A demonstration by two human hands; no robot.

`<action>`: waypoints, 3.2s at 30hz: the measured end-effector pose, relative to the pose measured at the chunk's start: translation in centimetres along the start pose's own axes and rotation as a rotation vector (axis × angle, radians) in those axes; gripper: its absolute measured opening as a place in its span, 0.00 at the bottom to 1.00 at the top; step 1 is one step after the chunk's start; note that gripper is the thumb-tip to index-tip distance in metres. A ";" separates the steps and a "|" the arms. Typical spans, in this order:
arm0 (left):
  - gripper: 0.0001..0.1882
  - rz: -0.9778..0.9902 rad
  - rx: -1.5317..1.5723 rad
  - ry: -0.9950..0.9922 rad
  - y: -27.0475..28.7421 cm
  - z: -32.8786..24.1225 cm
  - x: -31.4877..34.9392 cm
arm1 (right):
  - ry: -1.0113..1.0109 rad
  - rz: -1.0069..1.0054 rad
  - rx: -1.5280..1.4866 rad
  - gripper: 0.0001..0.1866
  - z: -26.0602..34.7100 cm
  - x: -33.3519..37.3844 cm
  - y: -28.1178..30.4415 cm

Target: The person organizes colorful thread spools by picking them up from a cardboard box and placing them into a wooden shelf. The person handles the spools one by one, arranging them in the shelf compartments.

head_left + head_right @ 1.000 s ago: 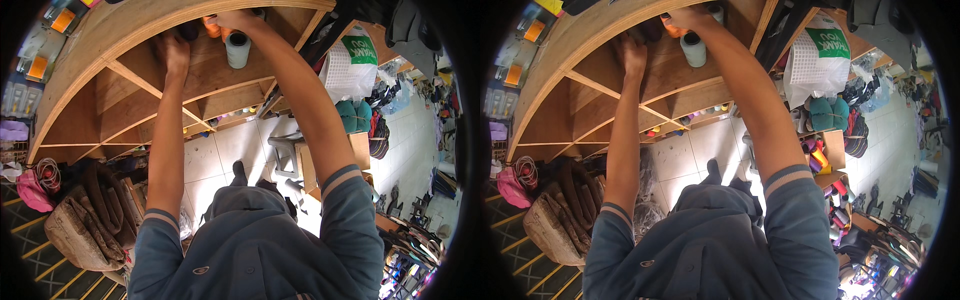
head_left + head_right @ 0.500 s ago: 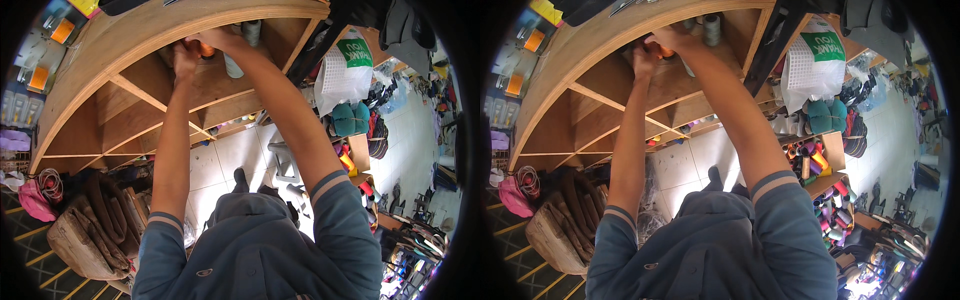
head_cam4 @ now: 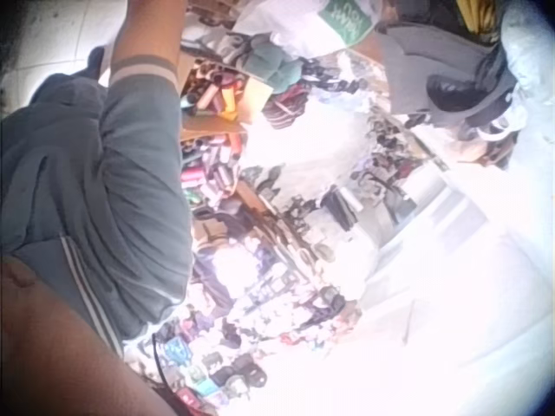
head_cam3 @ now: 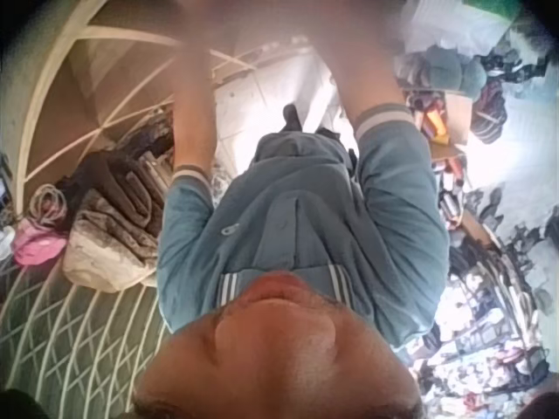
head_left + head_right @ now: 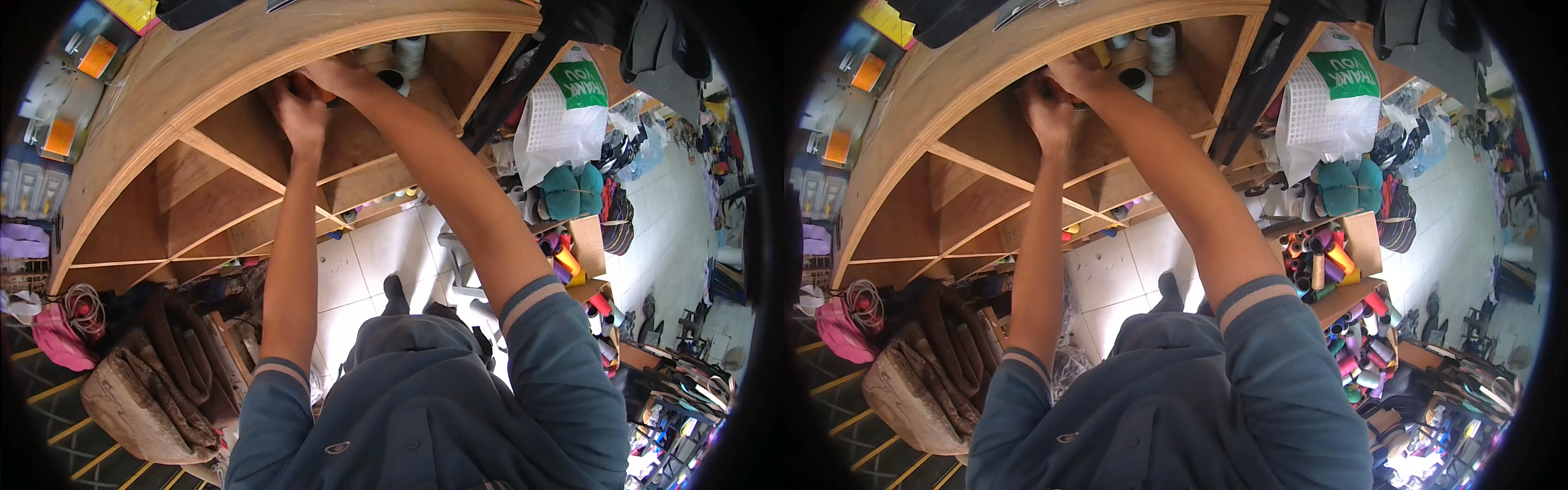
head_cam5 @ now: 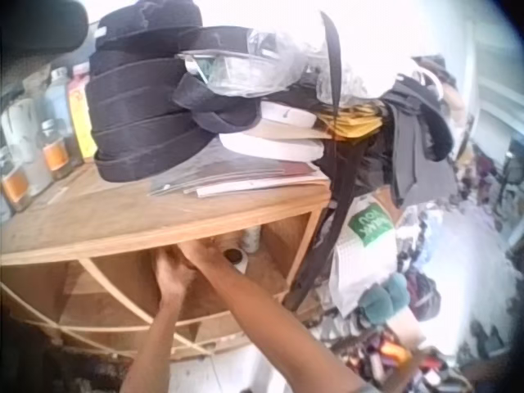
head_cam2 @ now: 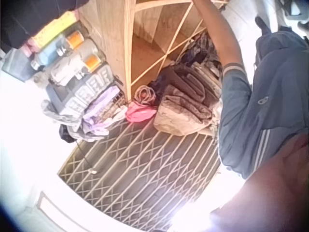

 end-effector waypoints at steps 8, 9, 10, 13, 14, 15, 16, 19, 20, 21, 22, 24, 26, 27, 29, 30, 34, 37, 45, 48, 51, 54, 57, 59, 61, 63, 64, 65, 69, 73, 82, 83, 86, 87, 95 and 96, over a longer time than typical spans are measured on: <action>0.31 0.063 -0.004 0.132 -0.1 0.6 3.5 | 0.084 0.090 0.274 0.28 2.7 1.2 -0.2; 0.31 0.085 -0.017 0.164 -0.3 1.1 3.8 | 0.123 0.069 0.313 0.27 2.8 1.4 0.2; 0.29 0.101 -0.031 0.151 -0.1 1.3 3.8 | 0.119 0.085 0.295 0.27 3.1 1.1 0.8; 0.25 0.113 -0.091 0.108 0.3 1.2 4.0 | 0.039 0.070 0.231 0.30 2.6 1.0 2.8; 0.24 0.094 -0.102 0.099 0.5 1.4 4.1 | -0.043 0.160 0.238 0.29 2.0 0.8 4.4; 0.24 0.074 -0.115 0.088 0.6 1.6 4.1 | -0.122 0.249 0.244 0.29 1.3 0.5 6.2; 0.24 0.082 -0.095 0.062 -0.6 0.7 4.2 | 0.164 -0.183 0.350 0.14 -3.9 1.4 7.3; 0.24 0.061 -0.080 0.019 -0.8 0.2 4.1 | -0.557 0.170 0.003 0.27 -7.4 3.2 13.0; 0.24 0.029 -0.101 -0.001 0.1 0.9 4.2 | -0.475 0.254 0.232 0.28 -6.4 3.2 12.1; 0.24 0.004 -0.107 -0.028 0.6 1.2 4.4 | -0.394 0.320 0.469 0.29 -4.4 3.5 12.4; 0.24 -0.011 -0.098 -0.056 0.7 1.2 4.6 | -0.359 0.317 0.524 0.29 -3.8 3.8 12.8; 0.24 -0.123 -0.120 -0.098 1.4 1.4 5.1 | -0.345 0.305 0.484 0.29 -3.6 3.4 12.3; 0.24 -0.077 -0.016 -0.032 1.7 0.7 6.2 | -0.350 0.276 0.438 0.29 -3.9 3.3 12.3; 0.25 0.014 0.090 0.060 1.7 0.0 7.3 | -0.347 0.262 0.410 0.28 -4.1 3.1 12.0; 0.31 0.239 0.265 0.222 1.2 -4.1 8.5 | -0.360 0.229 0.385 0.28 -4.4 3.1 12.9; 0.32 0.270 0.188 0.153 0.6 -4.4 8.9 | -0.354 0.231 0.366 0.28 -4.6 2.7 12.3; 0.37 0.436 -0.025 0.124 -0.5 -3.7 9.0 | -0.332 0.225 0.317 0.27 -4.1 1.7 10.7; 0.37 0.497 -0.015 0.135 -1.5 -3.6 8.7 | -0.333 0.210 0.302 0.27 -4.3 1.3 10.5; 0.27 0.467 0.046 0.046 -5.0 -2.1 7.7 | -0.398 0.206 0.248 0.25 -3.5 1.6 11.8; 0.28 0.336 -0.079 -0.292 -6.3 -1.1 6.1 | -0.529 0.241 0.152 0.26 -1.2 2.0 12.8; 0.28 0.404 -0.193 -0.217 -8.4 -1.7 5.0 | -0.526 0.170 0.158 0.33 -3.9 1.6 12.8; 0.29 0.511 -0.227 0.009 -9.6 -1.3 4.4 | -0.398 0.210 0.184 0.43 -4.0 2.4 13.2; 0.30 0.614 -0.220 0.190 -9.5 -2.4 4.1 | -0.331 0.428 0.150 0.51 -3.7 3.0 13.4; 0.31 0.668 -0.206 0.201 -9.2 -3.0 4.0 | -0.299 0.302 0.288 0.51 -5.5 3.6 12.0; 0.32 0.600 -0.158 0.145 -8.2 -3.3 4.4 | -0.323 0.252 0.259 0.50 -5.5 3.8 11.2; 0.31 0.424 -0.119 -0.053 -7.3 -1.0 4.7 | -0.322 0.309 0.230 0.49 -4.2 3.4 11.1; 0.28 0.396 -0.076 -0.001 -6.8 -1.3 4.8 | -0.339 0.332 0.225 0.48 -4.5 3.5 11.5; 0.25 0.369 -0.032 0.047 -5.7 -2.3 5.5 | -0.313 0.235 0.216 0.45 -5.5 3.9 11.4; 0.14 0.235 0.029 0.098 -0.2 -4.6 6.9 | -0.365 0.154 0.269 0.43 -5.3 4.6 12.0; 0.12 0.177 -0.004 0.117 2.5 -3.3 6.9 | -0.413 0.171 0.233 0.38 -4.6 4.6 12.7; 0.11 0.075 0.055 0.077 3.3 -1.5 6.6 | -0.402 0.227 0.196 0.34 -2.5 4.8 13.2; 0.10 0.068 0.038 0.057 3.6 -1.2 6.6 | -0.390 0.229 0.203 0.34 -2.4 4.8 12.6; 0.10 0.083 0.058 0.093 3.2 -2.1 7.3 | -0.392 0.226 0.222 0.33 -2.2 4.8 12.7; 0.10 0.097 0.031 0.102 2.9 -2.4 7.5 | -0.371 0.206 0.207 0.32 -2.8 5.0 12.7; 0.27 0.389 0.632 0.573 -2.5 -5.4 8.1 | -0.760 -0.079 -0.674 0.26 -5.3 7.9 13.4; 0.30 0.409 0.705 0.514 -3.3 -5.8 7.6 | -0.821 -0.118 -0.865 0.26 -5.5 8.7 12.2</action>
Point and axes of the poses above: each hand's wrist, its own x-axis away from the middle knuckle, its own y-axis out of the back of the hand, z = x × y, the point moved 3 cm from there along -x, towards the middle knuckle, and after that the axes turned 1 degree about y, right-handed, at the moved point
